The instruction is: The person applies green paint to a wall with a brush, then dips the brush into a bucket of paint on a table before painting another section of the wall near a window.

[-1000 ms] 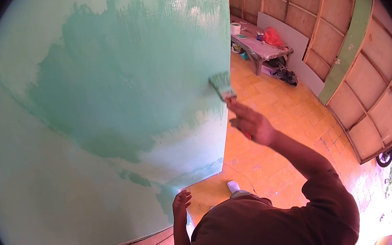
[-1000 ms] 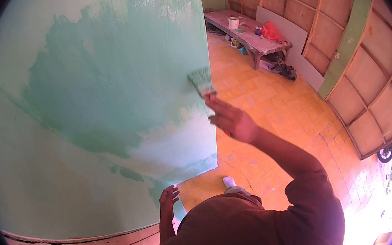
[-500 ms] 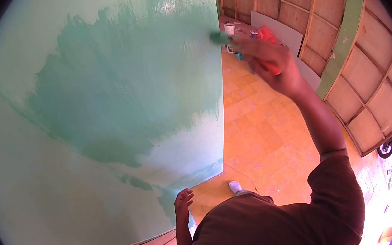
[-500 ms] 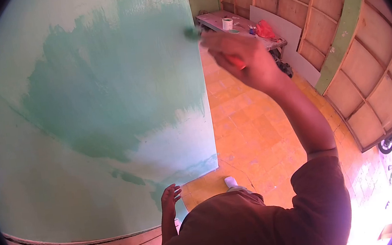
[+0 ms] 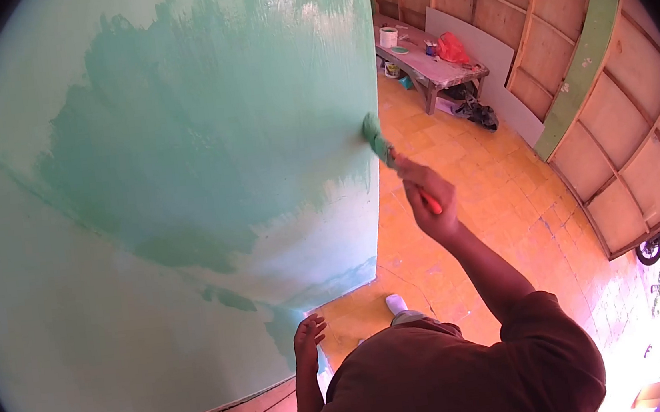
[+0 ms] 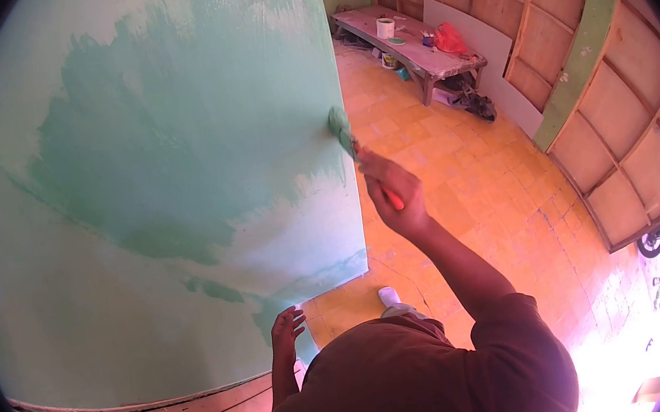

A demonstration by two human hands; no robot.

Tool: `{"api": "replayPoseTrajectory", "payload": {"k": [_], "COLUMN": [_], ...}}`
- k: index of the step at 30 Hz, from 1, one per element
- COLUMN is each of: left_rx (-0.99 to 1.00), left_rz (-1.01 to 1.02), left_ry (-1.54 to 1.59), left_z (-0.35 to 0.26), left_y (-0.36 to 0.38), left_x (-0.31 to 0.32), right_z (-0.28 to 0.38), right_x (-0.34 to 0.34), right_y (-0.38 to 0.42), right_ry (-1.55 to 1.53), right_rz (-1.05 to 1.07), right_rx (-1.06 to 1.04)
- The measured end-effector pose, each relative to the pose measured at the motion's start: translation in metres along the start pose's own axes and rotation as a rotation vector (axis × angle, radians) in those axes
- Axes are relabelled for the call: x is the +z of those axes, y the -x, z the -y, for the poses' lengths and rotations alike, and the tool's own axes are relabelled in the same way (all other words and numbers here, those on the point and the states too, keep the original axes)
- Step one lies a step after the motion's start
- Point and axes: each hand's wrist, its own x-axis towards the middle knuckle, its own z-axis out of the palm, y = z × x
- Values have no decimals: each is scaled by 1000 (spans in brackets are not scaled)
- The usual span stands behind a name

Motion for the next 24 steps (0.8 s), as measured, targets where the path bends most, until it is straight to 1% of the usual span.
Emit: {"api": "replayPoseTrajectory", "payload": {"k": [1, 3, 4, 6, 7, 9, 10, 11, 13, 14, 16, 17, 19, 20, 22, 24], "left_rx": [0, 4, 9, 14, 20, 18, 14, 9, 15, 15, 7, 3, -2, -3, -8, -9], "left_rz": [2, 10, 14, 23, 29, 30, 33, 31, 24, 19, 5, 2, -13, -18, -10, -24], "left_ry": [-5, -9, -8, -8, -4, -9, -15, -16, -23, -25, -15, -13, -16, -15, -23, -27], "left_z": [-1, -3, -4, -5, -6, -8, -7, -6, -5, -4, -3, -3, -3, -1, 2, 0], "left_y": [-1, -3, -3, -4, -5, -5, -4, -3, -4, -4, -1, 1, 5, 5, 6, 8], "left_x": [1, 1, 2, 3, 3, 4, 4, 4, 2, 0, -2, -2, -3, -4, -7, -8], "right_z": [1, 3, 1, -3, -2, 1, 9, 11, 35, 42, 50, 47, 35, 28, 8, -11], "right_x": [0, 0, 0, -2, -4, -13, -20, -27, -41, -45, -50, -48, -38, -30, -8, 9], "right_y": [10, 22, 24, 26, 17, -19, -45, -67, -107, -119, -134, -131, -117, -106, -71, -36], "right_ry": [4, -126, -125, -136, -59, 77, 87, -5, -8, -13, 139, 136, 162, 157, 218, 154], "right_rz": [-4, 152, 149, 489, 469, 344, 247, 172, 51, 51, -190, -187, -185, -184, -5, 79], "right_rx": [5, 252, 254, 606, 510, 273, 176, 179, 74, 76, -344, -341, -460, -459, -381, -345]}}
